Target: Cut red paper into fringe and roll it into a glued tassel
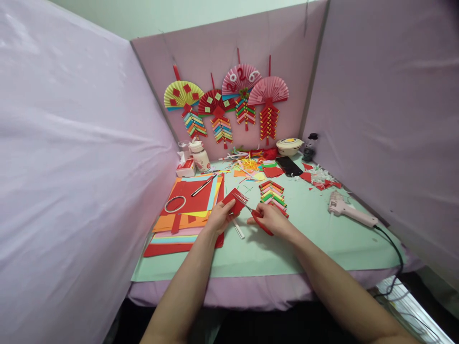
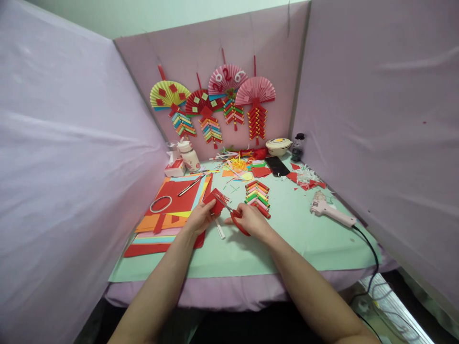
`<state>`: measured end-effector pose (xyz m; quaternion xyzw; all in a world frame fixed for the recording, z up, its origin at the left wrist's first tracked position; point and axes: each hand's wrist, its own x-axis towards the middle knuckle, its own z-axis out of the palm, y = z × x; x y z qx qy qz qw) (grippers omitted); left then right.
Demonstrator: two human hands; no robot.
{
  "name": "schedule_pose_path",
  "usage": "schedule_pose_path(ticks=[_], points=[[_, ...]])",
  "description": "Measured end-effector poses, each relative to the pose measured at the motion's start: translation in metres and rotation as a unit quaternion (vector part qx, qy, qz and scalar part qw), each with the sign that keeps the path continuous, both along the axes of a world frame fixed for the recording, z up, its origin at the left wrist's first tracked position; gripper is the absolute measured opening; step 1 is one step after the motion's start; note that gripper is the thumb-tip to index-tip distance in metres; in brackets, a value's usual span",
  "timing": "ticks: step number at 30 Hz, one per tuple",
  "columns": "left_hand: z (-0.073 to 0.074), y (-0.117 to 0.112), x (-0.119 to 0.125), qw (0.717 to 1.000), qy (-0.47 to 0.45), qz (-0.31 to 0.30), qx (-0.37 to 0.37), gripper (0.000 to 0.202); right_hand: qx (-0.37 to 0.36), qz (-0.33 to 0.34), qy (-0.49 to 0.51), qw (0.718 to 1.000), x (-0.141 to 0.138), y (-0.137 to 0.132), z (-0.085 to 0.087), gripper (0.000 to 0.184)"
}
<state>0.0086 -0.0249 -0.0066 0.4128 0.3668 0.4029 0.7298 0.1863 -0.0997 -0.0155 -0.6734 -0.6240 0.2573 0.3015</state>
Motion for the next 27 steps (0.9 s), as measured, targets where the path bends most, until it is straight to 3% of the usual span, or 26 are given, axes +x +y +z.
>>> schedule_pose_path(ticks=[18,27], points=[[0.001,0.0,-0.001,1.0,0.011,0.007,0.019,0.033,-0.035,0.018,0.019,0.999,0.002,-0.005,0.008,0.041],[0.0,0.009,-0.005,0.996,-0.037,0.077,0.025,0.024,-0.066,0.039,-0.015,0.997,0.005,-0.004,0.005,0.041]])
